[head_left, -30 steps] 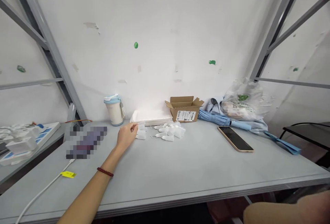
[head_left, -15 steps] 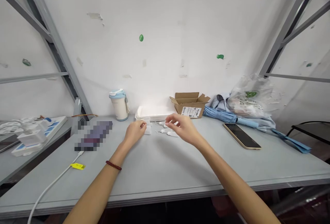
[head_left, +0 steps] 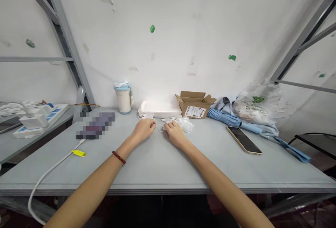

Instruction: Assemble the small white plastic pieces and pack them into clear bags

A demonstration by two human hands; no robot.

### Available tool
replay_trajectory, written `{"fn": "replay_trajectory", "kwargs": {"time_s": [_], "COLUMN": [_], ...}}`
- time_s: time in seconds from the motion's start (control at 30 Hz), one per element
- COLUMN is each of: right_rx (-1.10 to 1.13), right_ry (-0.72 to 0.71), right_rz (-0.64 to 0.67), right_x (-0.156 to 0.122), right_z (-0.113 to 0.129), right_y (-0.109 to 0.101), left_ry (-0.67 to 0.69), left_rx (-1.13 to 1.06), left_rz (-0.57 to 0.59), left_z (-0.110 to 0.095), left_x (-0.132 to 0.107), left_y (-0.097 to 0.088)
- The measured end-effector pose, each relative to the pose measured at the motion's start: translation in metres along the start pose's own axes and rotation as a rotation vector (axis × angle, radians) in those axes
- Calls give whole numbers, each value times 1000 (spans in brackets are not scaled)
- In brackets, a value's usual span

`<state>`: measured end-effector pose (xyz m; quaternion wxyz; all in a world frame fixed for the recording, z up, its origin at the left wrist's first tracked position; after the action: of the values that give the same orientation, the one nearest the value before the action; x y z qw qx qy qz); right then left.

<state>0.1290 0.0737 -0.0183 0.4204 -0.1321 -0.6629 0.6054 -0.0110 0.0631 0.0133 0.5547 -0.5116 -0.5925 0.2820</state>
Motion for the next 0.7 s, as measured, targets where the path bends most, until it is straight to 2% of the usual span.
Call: {"fn": "replay_trajectory", "kwargs": {"time_s": [0.2,0.37,0.53,0.7], "right_rx": [196,351,390,435], "right_ry": [-17,-5,-29,11], "right_rz": [-199,-349,-404,-393], "right_x": [0,-5,-12,-9], "right_z": [-5,-11,-8,-11], "right_y": [-9,-25,-36,-30], "left_ry": [16,103,180,220], "left_rx": [-55,-143,-193,-241], "left_rz": [-30,-40,-59,-106], "left_z": [-5,-12,-24,-32], "left_x": [-2,-6,-9,-8], "left_y": [-3,-2,0,-4]}}
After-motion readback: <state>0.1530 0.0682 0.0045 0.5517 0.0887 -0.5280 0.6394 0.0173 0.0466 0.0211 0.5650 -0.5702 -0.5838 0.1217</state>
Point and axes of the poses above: each hand's wrist, its own x-axis towards the middle knuckle, its own y-axis out of the palm, z = x × y, the point moved 6 cm from there along x, towards the middle knuckle, and after that the axes turned 9 degrees about x, right-handed, at the moved point
